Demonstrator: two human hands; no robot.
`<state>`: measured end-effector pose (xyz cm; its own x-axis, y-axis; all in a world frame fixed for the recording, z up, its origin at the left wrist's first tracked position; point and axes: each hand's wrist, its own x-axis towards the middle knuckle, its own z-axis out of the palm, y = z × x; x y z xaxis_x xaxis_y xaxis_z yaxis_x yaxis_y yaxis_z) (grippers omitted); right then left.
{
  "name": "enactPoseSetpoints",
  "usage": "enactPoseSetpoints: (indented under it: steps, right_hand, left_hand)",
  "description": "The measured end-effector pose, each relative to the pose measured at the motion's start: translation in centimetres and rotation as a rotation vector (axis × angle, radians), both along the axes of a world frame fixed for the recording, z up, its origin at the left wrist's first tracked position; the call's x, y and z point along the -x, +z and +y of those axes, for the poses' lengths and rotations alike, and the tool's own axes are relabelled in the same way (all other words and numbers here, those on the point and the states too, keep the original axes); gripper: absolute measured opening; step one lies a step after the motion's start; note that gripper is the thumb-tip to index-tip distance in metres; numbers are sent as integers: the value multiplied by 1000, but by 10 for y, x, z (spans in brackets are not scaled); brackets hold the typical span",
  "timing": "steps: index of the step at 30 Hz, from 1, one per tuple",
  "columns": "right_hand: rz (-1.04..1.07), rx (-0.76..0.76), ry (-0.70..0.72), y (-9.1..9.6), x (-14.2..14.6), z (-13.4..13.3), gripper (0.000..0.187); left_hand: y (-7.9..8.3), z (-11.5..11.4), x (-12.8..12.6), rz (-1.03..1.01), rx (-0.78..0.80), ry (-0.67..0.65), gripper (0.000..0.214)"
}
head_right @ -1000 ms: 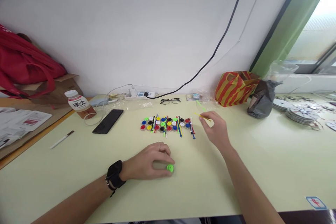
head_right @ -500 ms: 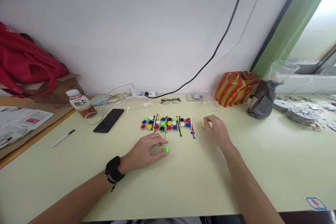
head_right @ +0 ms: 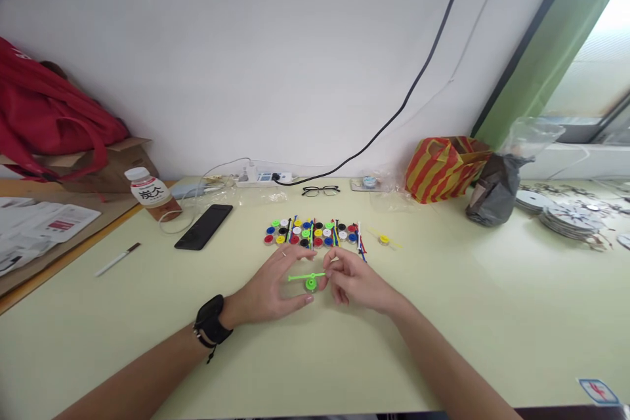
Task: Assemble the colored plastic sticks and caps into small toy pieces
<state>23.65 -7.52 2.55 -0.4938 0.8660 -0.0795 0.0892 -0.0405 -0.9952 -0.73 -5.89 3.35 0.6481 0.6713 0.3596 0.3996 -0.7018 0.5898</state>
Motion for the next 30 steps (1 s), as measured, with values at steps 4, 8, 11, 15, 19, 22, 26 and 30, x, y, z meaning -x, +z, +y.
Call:
enactPoseSetpoints:
  steps: [4,8,11,15,19,22,26,30]
  right_hand:
    - [-7,75,-3,-5,8,0,14]
    - [-54,119,-47,-10,9,2,13]
    - [-89,142,-68,-9,9,2,14]
    - [-152,139,-72,-9,10,2,12]
    - [-198,-50,-146,-13,11,4,10]
    - [-262,-251,-180,-16,12,6,9]
    - [-345,-344,-163,-19,9,5,9]
    - [-370,-375,-165,-19,8,1,11]
  left_hand:
    - [-10,5,-2,48,50,-31,35]
    - [-15,8,-4,57,56,21,25]
    - [-15,8,-5,72,24,36,16]
    - [-15,8,-5,66,-35,29,11]
    - [-14,7,-6,102,-101,18,8]
    - [-14,6,-7,166,-177,14,10]
    - [-14,5,-8,241,-282,-5,11]
    - [-13,2,-8,245,-262,-16,13]
